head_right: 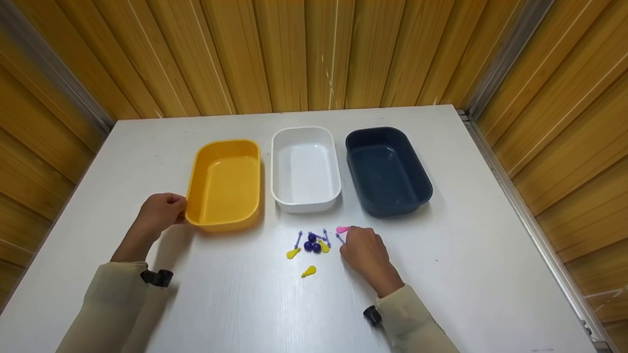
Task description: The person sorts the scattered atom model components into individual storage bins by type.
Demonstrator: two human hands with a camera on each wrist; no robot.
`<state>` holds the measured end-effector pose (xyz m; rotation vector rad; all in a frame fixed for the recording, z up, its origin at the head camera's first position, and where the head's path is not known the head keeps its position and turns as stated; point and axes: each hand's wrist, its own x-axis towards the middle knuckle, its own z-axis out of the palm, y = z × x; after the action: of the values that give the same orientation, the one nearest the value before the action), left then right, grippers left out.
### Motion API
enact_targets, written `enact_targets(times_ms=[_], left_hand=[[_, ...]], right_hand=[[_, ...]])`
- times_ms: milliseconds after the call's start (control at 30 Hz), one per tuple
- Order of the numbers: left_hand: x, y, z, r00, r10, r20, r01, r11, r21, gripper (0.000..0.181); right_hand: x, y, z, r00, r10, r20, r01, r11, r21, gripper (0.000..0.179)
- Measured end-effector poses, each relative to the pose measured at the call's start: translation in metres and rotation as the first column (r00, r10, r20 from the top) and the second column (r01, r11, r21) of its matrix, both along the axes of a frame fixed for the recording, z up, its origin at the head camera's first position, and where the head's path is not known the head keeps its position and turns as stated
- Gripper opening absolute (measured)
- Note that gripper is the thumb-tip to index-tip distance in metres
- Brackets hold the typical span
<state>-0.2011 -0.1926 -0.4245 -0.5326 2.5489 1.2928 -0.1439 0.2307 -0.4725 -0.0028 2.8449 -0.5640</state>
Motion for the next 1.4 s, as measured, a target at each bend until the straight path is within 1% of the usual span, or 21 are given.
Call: enact_targets(times_ms=[133, 267, 500, 600, 733, 867, 967, 1133, 1300, 1400], left_hand=[[-0.001, 0.001, 0.001, 1.000, -0.014, -0.007, 0.014, 1.000, 0.004, 0.027], [-0.002, 0.003, 0.002, 1.000, -0.016, 0.005, 0.016, 1.000, 0.018, 0.028], [-0.003, 0.002, 0.000, 0.999, 0.017, 0.033, -0.018, 0.999, 0.033, 0.032], [-0.003, 0.001, -0.001, 0.999, 0.025, 0.040, -0.027, 0.999, 0.034, 0.034], [-0.003, -0.001, -0.001, 0.999, 0.021, 0.033, -0.022, 0.999, 0.038, 0.035], [-0.003, -0.001, -0.002, 0.999, 0.029, 0.038, -0.031, 0.999, 0.034, 0.035], [-0.004, 0.001, -0.002, 0.998, 0.036, 0.049, -0.038, 0.998, 0.043, 0.034], [-0.007, 0.005, -0.002, 0.999, 0.031, 0.043, -0.034, 0.997, 0.068, 0.033], [-0.007, 0.005, -0.002, 0.998, 0.049, 0.042, -0.052, 0.997, 0.058, 0.032], [-0.006, 0.006, -0.002, 0.999, 0.044, 0.026, -0.045, 0.997, 0.060, 0.033]], right_hand=[[0.000, -0.001, 0.001, 1.000, -0.008, 0.008, 0.009, 1.000, -0.011, 0.006], [0.001, -0.001, 0.003, 1.000, -0.006, -0.012, 0.006, 1.000, -0.016, 0.004], [0.000, -0.008, 0.010, 0.997, 0.002, -0.072, -0.005, 0.999, -0.034, 0.003], [-0.002, -0.014, 0.014, 0.993, 0.012, -0.116, -0.018, 0.998, -0.052, 0.004], [-0.004, -0.026, 0.018, 0.983, 0.028, -0.179, -0.043, 0.996, -0.078, 0.003], [-0.005, -0.041, 0.023, 0.979, 0.036, -0.199, -0.059, 0.992, -0.111, 0.003], [-0.005, -0.052, 0.029, 0.978, 0.042, -0.205, -0.070, 0.989, -0.129, 0.004], [-0.009, -0.073, 0.035, 0.964, 0.070, -0.258, -0.111, 0.982, -0.150, 0.005], [-0.016, -0.094, 0.037, 0.934, 0.112, -0.339, -0.179, 0.968, -0.174, 0.006], [-0.020, -0.103, 0.038, 0.921, 0.118, -0.371, -0.199, 0.962, -0.188, 0.007]])
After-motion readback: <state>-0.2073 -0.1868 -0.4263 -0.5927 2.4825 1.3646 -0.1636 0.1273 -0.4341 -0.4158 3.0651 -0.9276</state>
